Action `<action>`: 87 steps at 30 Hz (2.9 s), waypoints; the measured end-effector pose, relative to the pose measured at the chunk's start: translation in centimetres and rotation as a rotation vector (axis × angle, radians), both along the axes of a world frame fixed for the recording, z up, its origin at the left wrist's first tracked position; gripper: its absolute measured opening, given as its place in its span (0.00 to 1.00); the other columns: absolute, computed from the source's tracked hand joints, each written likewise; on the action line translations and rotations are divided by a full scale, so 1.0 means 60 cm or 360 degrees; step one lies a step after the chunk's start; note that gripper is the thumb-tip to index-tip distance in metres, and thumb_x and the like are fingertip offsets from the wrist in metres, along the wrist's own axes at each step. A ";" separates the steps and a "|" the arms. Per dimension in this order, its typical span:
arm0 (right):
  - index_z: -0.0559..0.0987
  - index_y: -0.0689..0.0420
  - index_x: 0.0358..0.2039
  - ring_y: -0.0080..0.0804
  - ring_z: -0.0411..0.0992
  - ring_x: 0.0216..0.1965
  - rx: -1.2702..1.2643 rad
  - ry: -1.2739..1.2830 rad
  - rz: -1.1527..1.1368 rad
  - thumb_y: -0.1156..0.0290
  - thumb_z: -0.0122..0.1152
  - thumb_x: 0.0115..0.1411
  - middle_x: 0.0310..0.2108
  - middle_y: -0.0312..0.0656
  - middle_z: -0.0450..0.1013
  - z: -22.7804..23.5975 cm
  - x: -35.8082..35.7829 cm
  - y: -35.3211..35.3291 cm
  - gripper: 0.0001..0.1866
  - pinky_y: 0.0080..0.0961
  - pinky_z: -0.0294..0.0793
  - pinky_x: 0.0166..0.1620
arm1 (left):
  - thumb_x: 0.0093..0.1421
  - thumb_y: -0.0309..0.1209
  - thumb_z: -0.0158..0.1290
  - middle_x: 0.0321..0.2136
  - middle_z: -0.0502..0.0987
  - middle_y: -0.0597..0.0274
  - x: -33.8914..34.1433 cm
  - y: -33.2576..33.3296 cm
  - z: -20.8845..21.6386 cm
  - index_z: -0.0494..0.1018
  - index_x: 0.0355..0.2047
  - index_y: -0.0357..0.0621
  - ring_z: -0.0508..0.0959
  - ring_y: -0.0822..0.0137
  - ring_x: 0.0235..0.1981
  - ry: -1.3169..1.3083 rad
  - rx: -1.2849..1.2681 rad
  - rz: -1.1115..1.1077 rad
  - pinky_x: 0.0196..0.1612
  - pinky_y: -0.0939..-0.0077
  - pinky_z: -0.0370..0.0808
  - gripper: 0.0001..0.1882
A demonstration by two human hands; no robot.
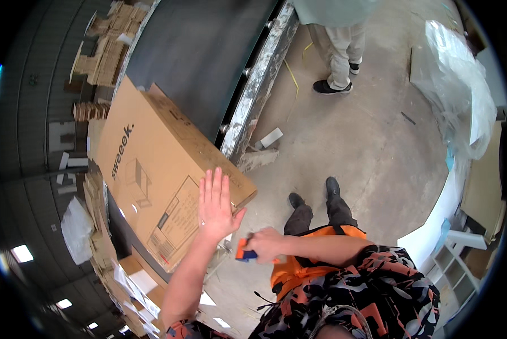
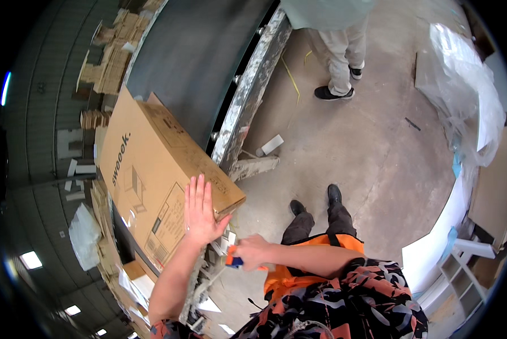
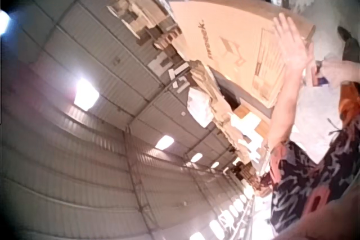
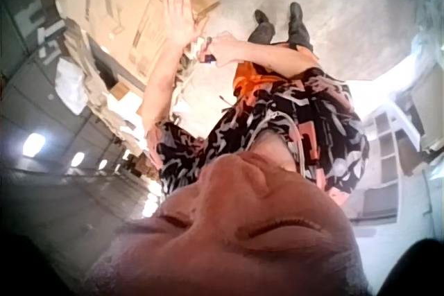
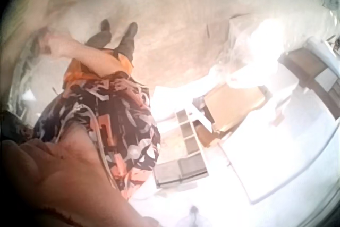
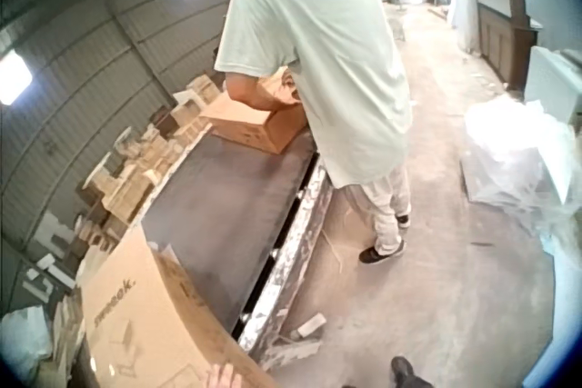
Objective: The person places components into boxes with protective foam, closes the cardboard flaps, and applies packing tape using a handheld dispenser on an industrial conveyor belt.
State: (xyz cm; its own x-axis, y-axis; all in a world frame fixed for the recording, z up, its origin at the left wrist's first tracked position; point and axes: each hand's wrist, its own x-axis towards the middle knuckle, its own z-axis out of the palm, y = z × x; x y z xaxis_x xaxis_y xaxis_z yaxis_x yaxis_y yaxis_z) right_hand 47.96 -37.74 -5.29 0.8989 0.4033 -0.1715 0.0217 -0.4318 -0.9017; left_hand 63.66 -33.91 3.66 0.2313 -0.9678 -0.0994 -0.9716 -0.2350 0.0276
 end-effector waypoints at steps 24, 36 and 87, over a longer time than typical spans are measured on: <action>0.76 0.50 0.53 0.48 0.74 0.41 0.0514 0.0274 -0.0466 0.57 0.63 0.34 0.47 0.48 0.74 -0.022 -0.038 -0.105 0.39 0.33 0.73 0.47 | 0.51 0.54 0.58 0.63 0.55 0.39 -0.016 -0.016 0.012 0.55 0.60 0.27 0.52 0.37 0.66 0.0005 -0.0055 0.0044 0.66 0.43 0.48 0.49; 0.59 0.61 0.63 0.47 0.70 0.53 0.0706 -0.0244 -0.0480 0.67 0.65 0.36 0.56 0.54 0.66 -0.032 -0.065 -0.051 0.50 0.33 0.71 0.54 | 0.62 0.43 0.48 0.65 0.50 0.36 0.006 -0.008 -0.002 0.47 0.65 0.29 0.52 0.39 0.66 0.0359 -0.0527 0.0255 0.66 0.53 0.52 0.40; 0.71 0.63 0.55 0.22 0.68 0.23 0.0996 0.0313 -0.1480 0.70 0.63 0.48 0.27 0.37 0.70 0.197 0.523 -0.011 0.31 0.24 0.68 0.25 | 0.43 0.35 0.70 0.41 0.77 0.37 0.148 0.067 0.479 0.75 0.27 0.33 0.80 0.48 0.36 0.1284 -0.1524 -0.1230 0.37 0.65 0.79 0.20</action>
